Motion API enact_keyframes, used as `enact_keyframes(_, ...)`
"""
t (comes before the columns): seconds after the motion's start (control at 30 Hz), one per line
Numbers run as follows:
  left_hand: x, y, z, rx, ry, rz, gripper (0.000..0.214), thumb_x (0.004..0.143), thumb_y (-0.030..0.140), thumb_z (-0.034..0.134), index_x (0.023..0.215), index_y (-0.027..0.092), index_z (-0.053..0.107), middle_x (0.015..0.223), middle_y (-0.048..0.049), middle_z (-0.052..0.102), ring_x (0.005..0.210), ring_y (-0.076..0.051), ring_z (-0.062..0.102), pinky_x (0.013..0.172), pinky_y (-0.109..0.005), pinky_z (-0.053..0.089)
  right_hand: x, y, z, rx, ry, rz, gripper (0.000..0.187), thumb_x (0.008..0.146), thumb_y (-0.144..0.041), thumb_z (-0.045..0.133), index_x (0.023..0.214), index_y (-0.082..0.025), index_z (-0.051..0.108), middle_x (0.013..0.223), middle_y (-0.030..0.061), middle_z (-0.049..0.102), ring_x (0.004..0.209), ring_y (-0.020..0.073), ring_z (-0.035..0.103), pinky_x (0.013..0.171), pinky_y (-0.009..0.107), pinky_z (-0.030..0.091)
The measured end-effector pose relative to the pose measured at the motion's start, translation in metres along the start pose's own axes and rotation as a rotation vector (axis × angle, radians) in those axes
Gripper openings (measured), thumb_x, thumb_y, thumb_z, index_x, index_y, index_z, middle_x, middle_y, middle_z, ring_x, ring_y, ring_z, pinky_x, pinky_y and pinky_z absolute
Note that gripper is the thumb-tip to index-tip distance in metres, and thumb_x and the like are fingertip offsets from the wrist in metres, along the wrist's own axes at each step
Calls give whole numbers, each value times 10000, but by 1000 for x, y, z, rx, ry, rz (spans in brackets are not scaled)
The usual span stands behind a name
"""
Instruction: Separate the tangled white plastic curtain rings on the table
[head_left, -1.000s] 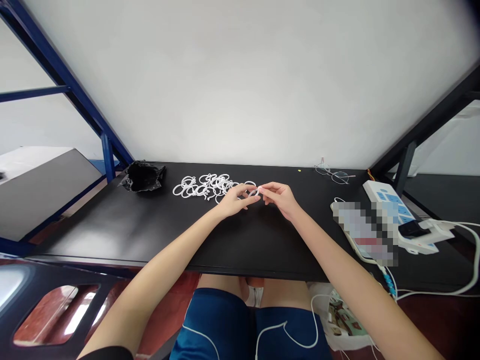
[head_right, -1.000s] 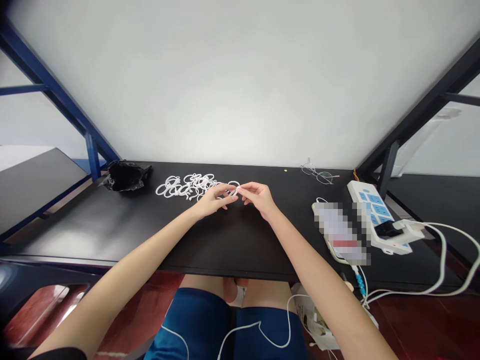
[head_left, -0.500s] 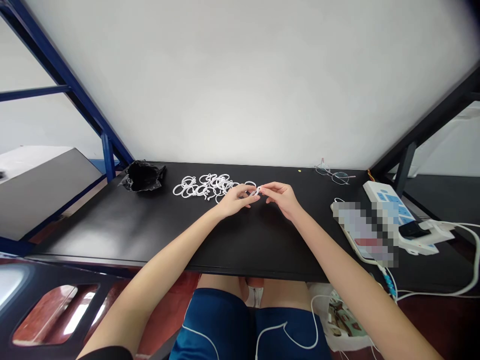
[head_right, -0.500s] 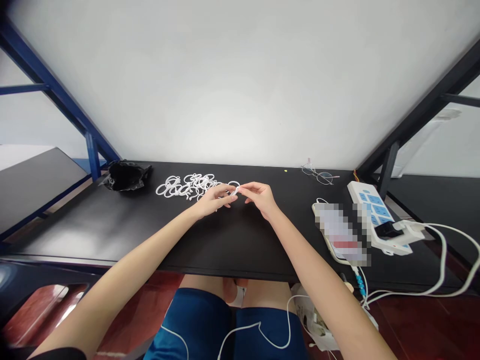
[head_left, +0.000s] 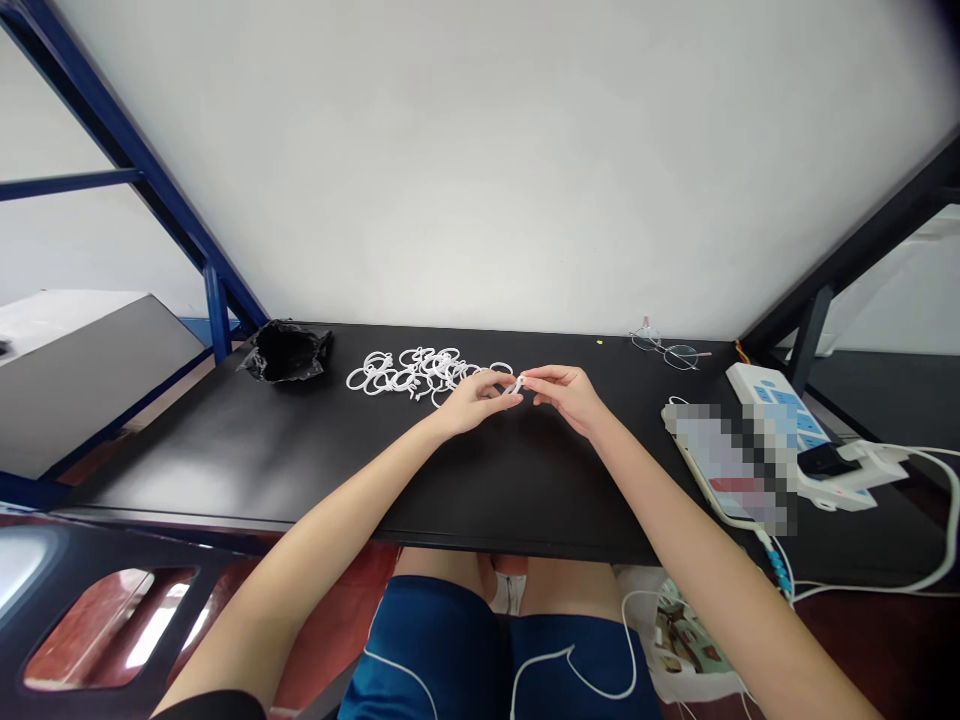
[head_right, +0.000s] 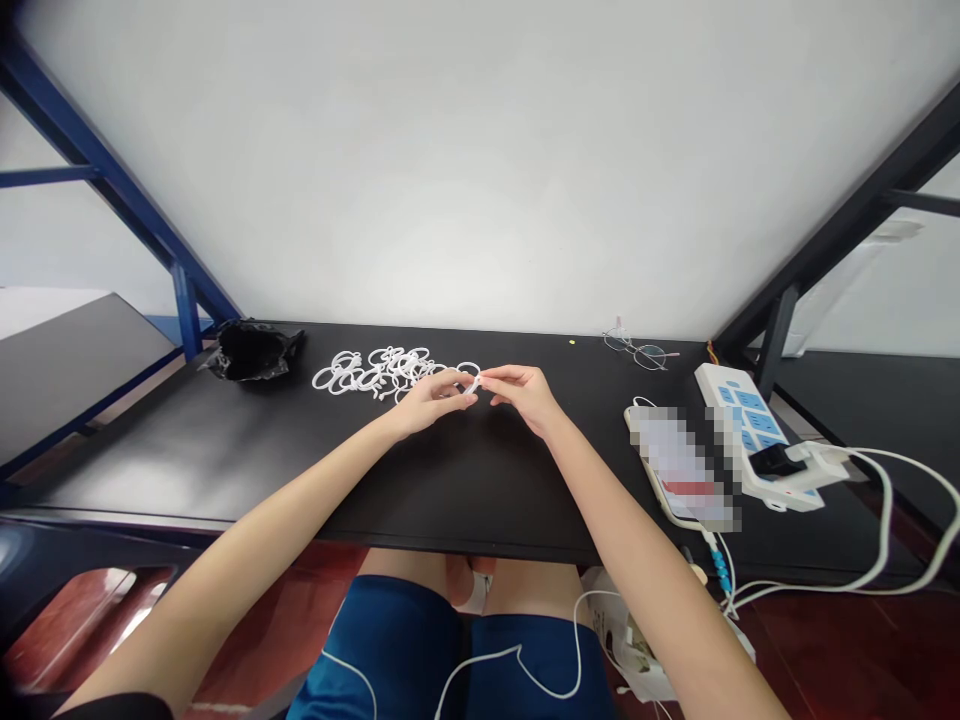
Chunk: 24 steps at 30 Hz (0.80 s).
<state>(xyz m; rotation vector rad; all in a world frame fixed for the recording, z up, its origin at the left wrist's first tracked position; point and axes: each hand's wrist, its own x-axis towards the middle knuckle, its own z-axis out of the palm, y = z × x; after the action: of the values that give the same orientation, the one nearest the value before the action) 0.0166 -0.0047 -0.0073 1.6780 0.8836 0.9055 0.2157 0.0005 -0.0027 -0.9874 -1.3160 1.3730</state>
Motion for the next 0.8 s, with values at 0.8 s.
enact_keyframes(0.8, -2, 7, 0, -66, 9, -66, 422, 730, 425, 731, 1033, 140, 666, 1020, -67, 605, 685, -97, 579, 552, -220, 409, -1, 0, 2, -20, 44, -47, 260, 591, -357, 858, 791, -211, 777, 841, 54, 759, 786, 202, 705, 635, 287, 565)
